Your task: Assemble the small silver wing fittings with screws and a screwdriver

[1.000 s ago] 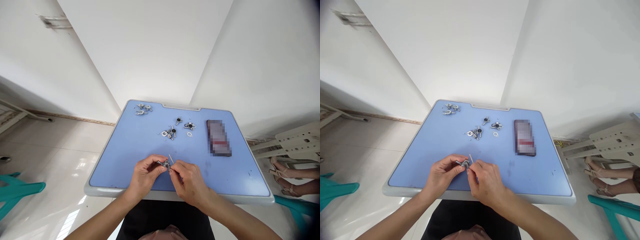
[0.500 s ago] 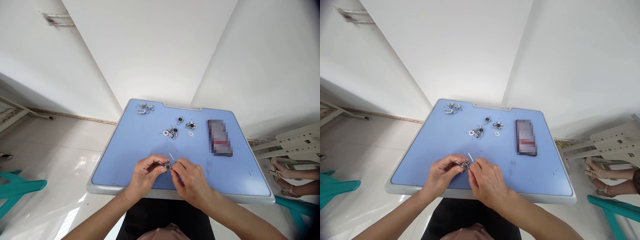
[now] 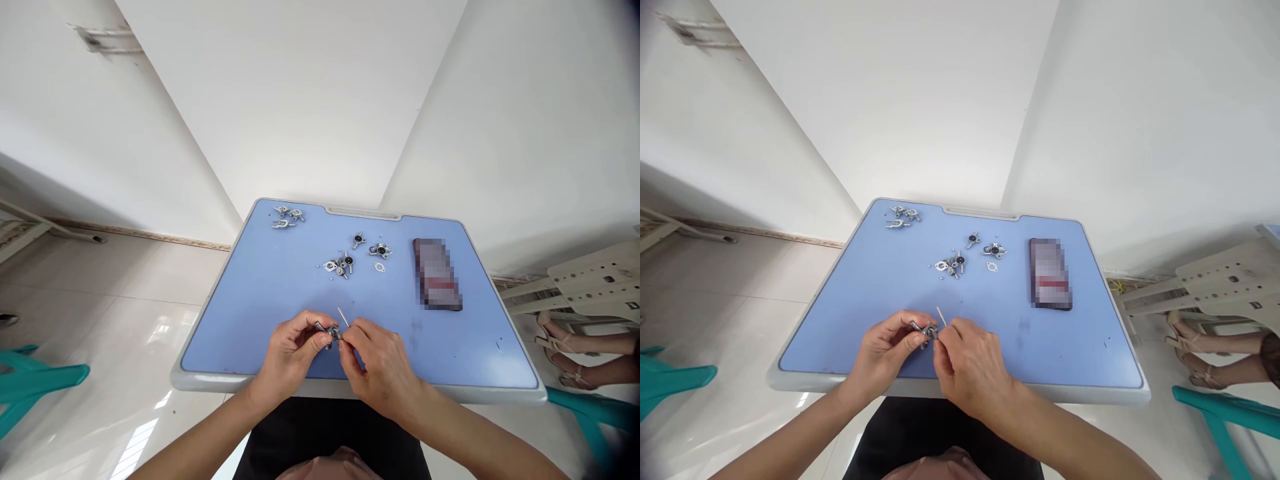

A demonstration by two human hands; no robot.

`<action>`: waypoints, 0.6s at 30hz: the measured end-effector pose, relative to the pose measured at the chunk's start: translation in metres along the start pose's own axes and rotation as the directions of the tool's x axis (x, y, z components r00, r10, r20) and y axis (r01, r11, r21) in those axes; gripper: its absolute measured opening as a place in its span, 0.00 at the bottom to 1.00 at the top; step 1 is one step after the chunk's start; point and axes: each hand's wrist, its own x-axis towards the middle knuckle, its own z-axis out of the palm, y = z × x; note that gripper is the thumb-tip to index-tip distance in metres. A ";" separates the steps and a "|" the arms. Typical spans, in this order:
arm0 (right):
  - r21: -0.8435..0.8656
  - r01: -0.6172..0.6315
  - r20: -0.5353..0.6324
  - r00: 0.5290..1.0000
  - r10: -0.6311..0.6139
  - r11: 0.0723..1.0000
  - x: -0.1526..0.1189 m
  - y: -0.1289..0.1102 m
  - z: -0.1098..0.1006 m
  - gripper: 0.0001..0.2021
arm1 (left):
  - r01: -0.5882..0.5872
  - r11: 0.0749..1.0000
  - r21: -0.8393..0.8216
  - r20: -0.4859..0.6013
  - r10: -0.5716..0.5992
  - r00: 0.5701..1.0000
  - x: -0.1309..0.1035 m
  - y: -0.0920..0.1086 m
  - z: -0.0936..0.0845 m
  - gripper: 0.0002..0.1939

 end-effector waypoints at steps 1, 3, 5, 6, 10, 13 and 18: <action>0.012 -0.016 -0.007 1.000 0.016 1.000 0.000 -0.001 0.001 0.11 | -0.024 0.999 0.022 -0.012 0.024 1.000 -0.001 -0.001 0.001 0.08; 0.028 -0.047 -0.028 0.998 0.048 0.999 0.000 -0.003 0.004 0.11 | -0.066 0.996 0.065 -0.051 0.069 0.996 -0.004 -0.003 0.001 0.07; 0.038 -0.074 -0.056 0.996 0.076 0.997 0.000 -0.007 0.008 0.11 | -0.083 0.993 0.088 -0.087 0.090 0.992 -0.006 -0.006 0.002 0.06; 0.042 -0.085 -0.069 0.994 0.088 0.995 0.001 -0.009 0.010 0.11 | -0.081 0.993 0.087 -0.098 0.090 0.991 -0.006 -0.006 0.002 0.06; 0.049 -0.112 -0.095 0.989 0.116 0.993 0.003 -0.014 0.015 0.11 | -0.028 1.000 0.008 -0.108 0.028 0.994 -0.005 -0.006 -0.001 0.08; 0.046 -0.095 -0.093 0.991 0.099 0.994 0.002 -0.012 0.011 0.10 | 0.051 0.994 -0.101 -0.006 -0.052 0.999 -0.002 -0.005 -0.005 0.10; 0.061 -0.061 -0.082 0.994 0.066 0.996 -0.005 -0.006 -0.004 0.12 | 0.020 0.985 -0.174 0.182 0.012 0.983 -0.001 -0.005 -0.010 0.06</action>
